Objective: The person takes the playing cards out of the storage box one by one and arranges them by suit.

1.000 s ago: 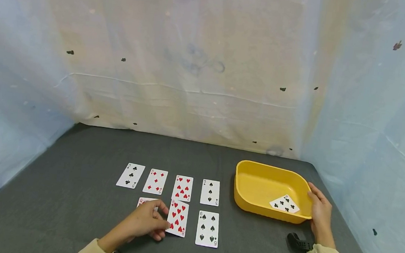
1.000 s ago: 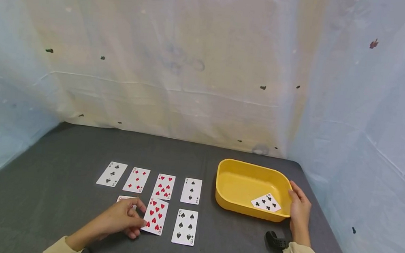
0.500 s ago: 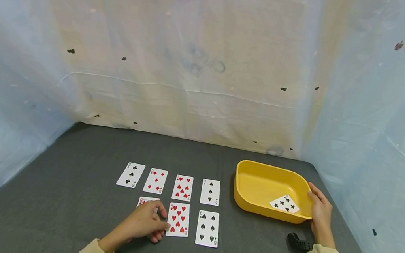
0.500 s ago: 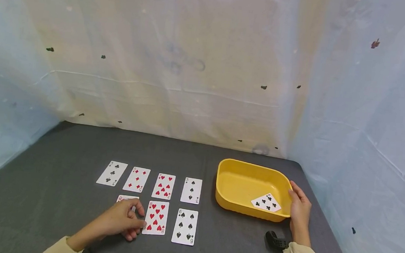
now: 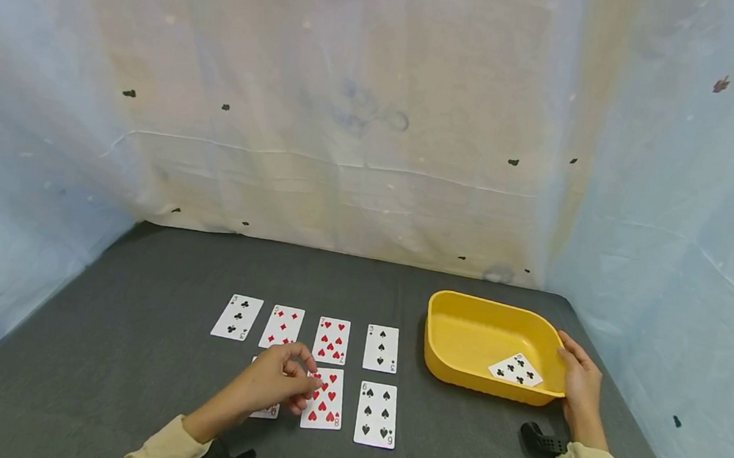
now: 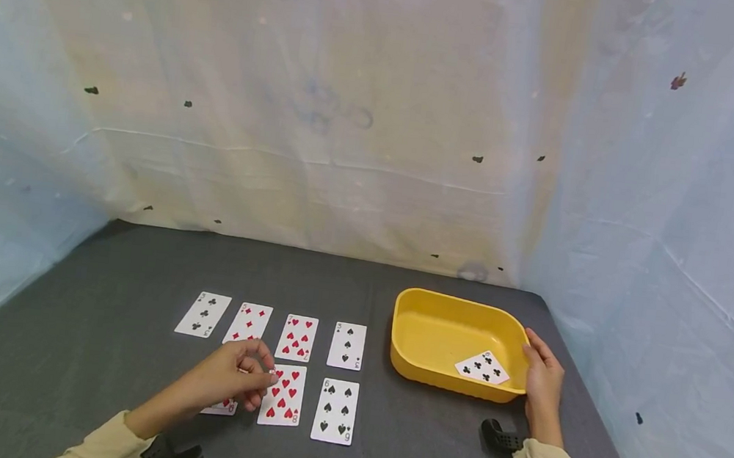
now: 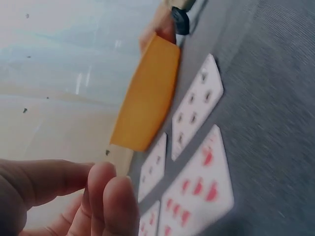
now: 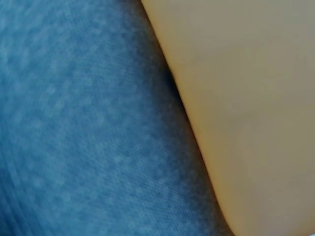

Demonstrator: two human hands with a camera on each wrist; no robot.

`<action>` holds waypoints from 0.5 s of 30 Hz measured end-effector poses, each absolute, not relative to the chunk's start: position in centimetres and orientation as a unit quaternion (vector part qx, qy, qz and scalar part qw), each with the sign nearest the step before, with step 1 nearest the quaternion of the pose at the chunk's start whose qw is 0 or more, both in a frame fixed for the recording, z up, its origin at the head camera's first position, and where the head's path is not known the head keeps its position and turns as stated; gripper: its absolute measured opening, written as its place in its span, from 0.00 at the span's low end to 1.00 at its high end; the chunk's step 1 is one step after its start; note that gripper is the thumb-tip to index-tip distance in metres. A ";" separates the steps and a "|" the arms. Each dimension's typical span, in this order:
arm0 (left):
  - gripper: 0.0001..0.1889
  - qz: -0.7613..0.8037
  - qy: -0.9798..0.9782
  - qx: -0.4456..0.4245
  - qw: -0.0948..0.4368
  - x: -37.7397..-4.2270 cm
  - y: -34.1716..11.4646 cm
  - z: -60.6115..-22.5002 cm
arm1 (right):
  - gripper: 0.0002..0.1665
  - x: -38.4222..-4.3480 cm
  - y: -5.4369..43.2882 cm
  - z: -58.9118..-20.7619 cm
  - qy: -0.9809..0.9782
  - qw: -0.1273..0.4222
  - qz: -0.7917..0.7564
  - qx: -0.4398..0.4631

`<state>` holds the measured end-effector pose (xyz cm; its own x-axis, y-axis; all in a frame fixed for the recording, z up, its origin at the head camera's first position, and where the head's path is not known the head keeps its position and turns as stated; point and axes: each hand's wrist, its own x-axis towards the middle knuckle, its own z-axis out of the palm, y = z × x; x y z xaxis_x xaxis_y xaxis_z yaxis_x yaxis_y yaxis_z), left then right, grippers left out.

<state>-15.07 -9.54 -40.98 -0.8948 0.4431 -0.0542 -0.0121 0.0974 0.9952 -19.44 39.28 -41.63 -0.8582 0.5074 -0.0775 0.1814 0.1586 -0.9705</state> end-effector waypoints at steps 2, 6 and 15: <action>0.12 0.659 0.715 0.151 0.180 -15.3 -9.3 -40.6 | 0.29 -19.4 39.3 -41.6 -0.749 0.135 0.607 -0.230; 0.12 0.663 0.707 0.152 0.195 -15.9 -8.5 -39.7 | 0.29 -19.4 39.2 -41.6 -0.752 0.137 0.602 -0.230; 0.07 0.651 0.705 0.210 0.188 -17.4 -5.8 -38.3 | 0.29 -19.3 39.2 -41.6 -0.750 0.143 0.604 -0.229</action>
<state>-17.39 -5.78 -38.29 -0.8407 0.5415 0.0080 0.0514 0.0650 0.9966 -19.32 39.24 -41.58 -0.8548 0.5152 -0.0623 0.1708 0.1660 -0.9712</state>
